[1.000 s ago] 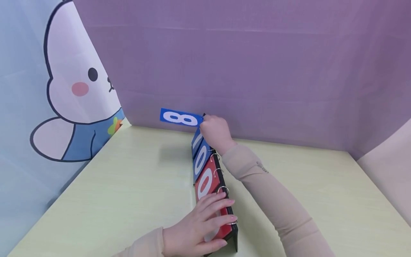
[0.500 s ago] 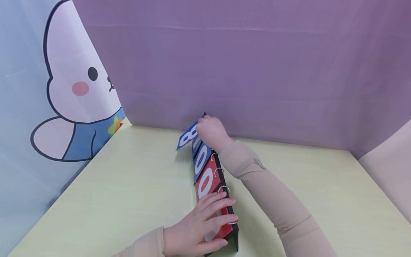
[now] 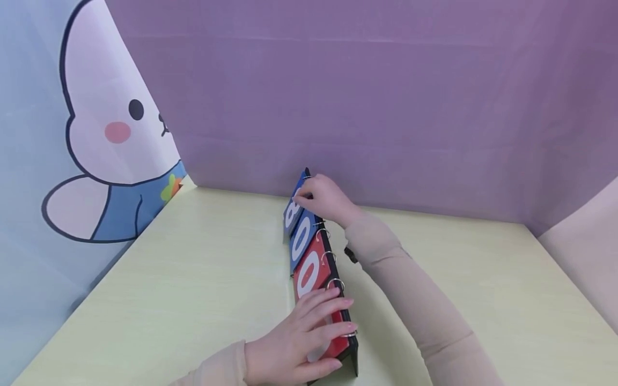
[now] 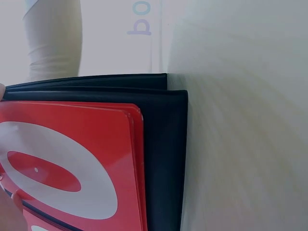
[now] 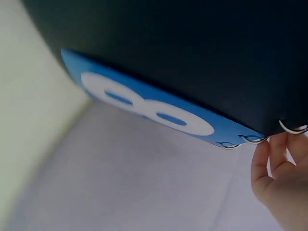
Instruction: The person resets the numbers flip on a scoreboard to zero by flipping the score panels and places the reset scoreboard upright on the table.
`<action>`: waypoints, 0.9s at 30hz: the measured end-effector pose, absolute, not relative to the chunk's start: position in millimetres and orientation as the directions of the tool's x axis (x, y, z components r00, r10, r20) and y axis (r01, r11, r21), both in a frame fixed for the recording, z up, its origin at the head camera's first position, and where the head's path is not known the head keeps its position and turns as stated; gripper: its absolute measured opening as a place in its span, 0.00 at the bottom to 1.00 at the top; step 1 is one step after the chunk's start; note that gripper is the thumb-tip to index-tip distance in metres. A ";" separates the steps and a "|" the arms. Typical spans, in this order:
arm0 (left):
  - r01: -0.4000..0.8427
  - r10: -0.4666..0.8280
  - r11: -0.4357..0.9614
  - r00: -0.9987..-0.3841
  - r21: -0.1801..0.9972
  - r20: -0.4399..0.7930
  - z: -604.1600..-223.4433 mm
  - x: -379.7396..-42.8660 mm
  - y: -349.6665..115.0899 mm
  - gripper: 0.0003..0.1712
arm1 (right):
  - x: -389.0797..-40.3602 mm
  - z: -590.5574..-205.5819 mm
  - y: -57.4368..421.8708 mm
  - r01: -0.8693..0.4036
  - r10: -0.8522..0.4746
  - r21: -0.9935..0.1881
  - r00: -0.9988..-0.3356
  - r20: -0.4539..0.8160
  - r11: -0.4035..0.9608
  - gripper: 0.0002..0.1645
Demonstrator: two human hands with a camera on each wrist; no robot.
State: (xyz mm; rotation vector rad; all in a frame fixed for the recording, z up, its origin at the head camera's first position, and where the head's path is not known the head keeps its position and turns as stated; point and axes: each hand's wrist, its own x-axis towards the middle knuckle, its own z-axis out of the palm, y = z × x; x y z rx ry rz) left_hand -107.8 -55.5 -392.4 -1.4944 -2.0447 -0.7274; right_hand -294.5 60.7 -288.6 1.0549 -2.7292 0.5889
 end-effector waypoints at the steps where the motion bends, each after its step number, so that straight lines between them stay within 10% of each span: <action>1: 0.958 0.693 0.256 -0.275 0.129 0.666 -392.5 -107.5 -55.7 0.28 | -293.0 -291.2 64.3 -0.662 -0.592 -0.371 -0.749 0.296 0.651 0.13; 11: 0.961 0.696 0.250 -0.263 0.117 0.668 -391.7 -107.9 -54.7 0.29 | -269.8 -332.8 99.2 -0.388 -0.368 -0.921 -0.861 0.351 0.029 0.21; 16: 0.953 0.707 0.248 -0.301 0.175 0.640 -390.9 -105.0 -56.6 0.29 | -270.4 -357.9 107.7 -0.191 -0.287 -0.918 -0.910 0.298 -0.348 0.14; 27: 0.949 0.716 0.261 -0.314 0.179 0.624 -387.0 -103.1 -60.8 0.30 | -281.3 -387.0 121.6 0.137 -0.341 -0.859 -0.939 0.047 -0.494 0.22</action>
